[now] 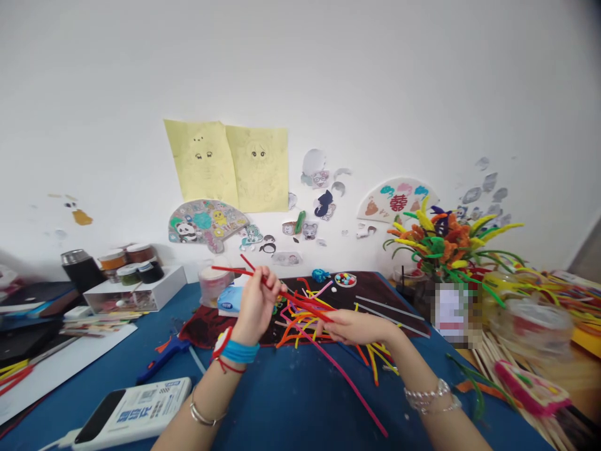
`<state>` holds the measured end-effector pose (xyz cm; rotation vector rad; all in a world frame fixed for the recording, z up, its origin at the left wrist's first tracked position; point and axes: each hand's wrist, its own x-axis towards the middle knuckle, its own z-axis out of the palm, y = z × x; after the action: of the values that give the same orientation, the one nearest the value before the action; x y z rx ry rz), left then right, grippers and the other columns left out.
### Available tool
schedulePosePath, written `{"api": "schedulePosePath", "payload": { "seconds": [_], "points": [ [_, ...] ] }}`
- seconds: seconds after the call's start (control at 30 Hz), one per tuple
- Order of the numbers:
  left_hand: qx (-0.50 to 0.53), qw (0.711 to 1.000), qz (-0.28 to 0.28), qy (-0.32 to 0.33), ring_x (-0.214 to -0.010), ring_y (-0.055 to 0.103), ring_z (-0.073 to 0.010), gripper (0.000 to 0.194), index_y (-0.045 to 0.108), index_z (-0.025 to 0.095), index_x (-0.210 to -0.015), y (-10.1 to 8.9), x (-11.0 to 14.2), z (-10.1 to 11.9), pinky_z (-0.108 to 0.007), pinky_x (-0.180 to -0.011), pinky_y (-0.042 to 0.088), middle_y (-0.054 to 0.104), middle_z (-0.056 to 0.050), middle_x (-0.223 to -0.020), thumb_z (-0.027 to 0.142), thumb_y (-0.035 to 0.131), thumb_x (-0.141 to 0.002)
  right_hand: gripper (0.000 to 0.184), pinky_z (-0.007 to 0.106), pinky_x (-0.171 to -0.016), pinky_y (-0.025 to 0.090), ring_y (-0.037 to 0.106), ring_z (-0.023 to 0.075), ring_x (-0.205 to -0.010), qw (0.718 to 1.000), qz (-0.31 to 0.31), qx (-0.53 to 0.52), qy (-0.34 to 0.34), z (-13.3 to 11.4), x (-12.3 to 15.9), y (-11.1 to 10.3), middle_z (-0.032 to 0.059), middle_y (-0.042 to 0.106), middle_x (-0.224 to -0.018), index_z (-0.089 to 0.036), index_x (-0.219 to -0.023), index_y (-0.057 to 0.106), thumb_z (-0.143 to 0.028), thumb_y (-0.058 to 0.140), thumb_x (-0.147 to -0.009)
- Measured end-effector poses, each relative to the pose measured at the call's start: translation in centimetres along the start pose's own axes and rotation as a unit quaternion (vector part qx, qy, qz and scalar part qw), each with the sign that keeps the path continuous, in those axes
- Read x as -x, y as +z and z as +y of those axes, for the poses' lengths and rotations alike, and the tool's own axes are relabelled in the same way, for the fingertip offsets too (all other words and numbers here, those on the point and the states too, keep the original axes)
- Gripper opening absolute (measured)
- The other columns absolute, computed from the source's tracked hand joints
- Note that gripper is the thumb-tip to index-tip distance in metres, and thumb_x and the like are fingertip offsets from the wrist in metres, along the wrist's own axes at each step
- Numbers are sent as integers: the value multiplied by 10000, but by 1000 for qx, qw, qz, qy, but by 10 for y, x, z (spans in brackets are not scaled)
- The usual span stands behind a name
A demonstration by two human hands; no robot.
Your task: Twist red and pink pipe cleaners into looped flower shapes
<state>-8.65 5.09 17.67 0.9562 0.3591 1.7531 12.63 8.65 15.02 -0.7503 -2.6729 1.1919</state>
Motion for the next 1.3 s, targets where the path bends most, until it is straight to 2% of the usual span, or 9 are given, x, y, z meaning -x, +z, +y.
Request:
{"api": "schedulePosePath", "payload": {
  "seconds": [0.07,0.13,0.23,0.33,0.43,0.77,1.0,1.17,1.3],
  "points": [
    [32,999,6,7,-383,277,-33,181,397,162,-691,-4,-3,21,-144,-393,304,269,75,-509,250,410,-849,331,196,-494,388,473,81,-511,996,-82,-17,22,11,1,-1,-7,515,-646,-165,-1010,558,-306,289,-879],
    [31,999,-3,-6,-367,221,-27,158,400,161,-708,-5,-3,37,-133,-339,207,223,78,-515,230,410,-849,313,218,-554,423,530,104,-588,995,-102,-1,21,21,-3,-1,9,564,-703,-173,-1024,565,-269,315,-863],
    [-22,997,-22,-66,-365,180,-18,127,402,164,-740,0,3,45,-135,-320,133,220,79,-538,237,440,-837,288,250,-712,419,558,145,-803,991,72,107,23,35,-17,3,46,609,-907,-184,-1014,583,-235,361,-837],
    [-101,988,-42,-110,-372,180,-4,118,403,184,-794,10,13,37,-123,-332,109,260,80,-568,239,507,-799,297,265,-790,377,532,175,-932,914,274,267,134,52,-34,11,93,586,-1013,-160,-1009,584,-192,339,-843],
    [-159,977,-49,-132,-371,197,2,231,395,232,-933,19,20,24,-118,-340,115,302,85,-591,218,551,-764,242,274,-760,376,539,204,-926,868,295,336,216,70,-44,18,117,601,-950,-146,-936,606,-176,396,-820],
    [-157,976,-21,-149,-347,214,11,246,415,226,-964,5,9,9,-116,-328,112,435,46,-675,403,460,-800,251,245,-678,358,578,173,-846,881,281,329,192,71,-30,2,38,635,-898,-236,-862,626,-296,383,-839],
    [-115,969,-77,-203,-308,179,-2,273,450,178,-866,-12,-1,4,-111,-273,138,368,70,-558,439,386,-823,188,260,-682,348,565,195,-849,906,256,273,197,83,-33,11,68,621,-917,-198,-908,595,-201,488,-753],
    [-238,947,-66,-204,-312,320,-24,252,448,178,-942,-31,-9,-6,-158,-294,339,473,46,-612,384,432,-799,129,238,-595,335,554,160,-695,922,252,221,191,97,-24,1,52,621,-761,-166,-798,585,-201,473,-747],
    [-406,884,-49,-225,-274,385,-49,296,390,205,-1020,-69,-17,-31,-178,-301,356,555,28,-612,343,471,-770,173,226,-576,344,518,126,-641,939,254,171,159,102,-15,-10,27,594,-733,-159,-843,544,-219,388,-797]
  ]
}}
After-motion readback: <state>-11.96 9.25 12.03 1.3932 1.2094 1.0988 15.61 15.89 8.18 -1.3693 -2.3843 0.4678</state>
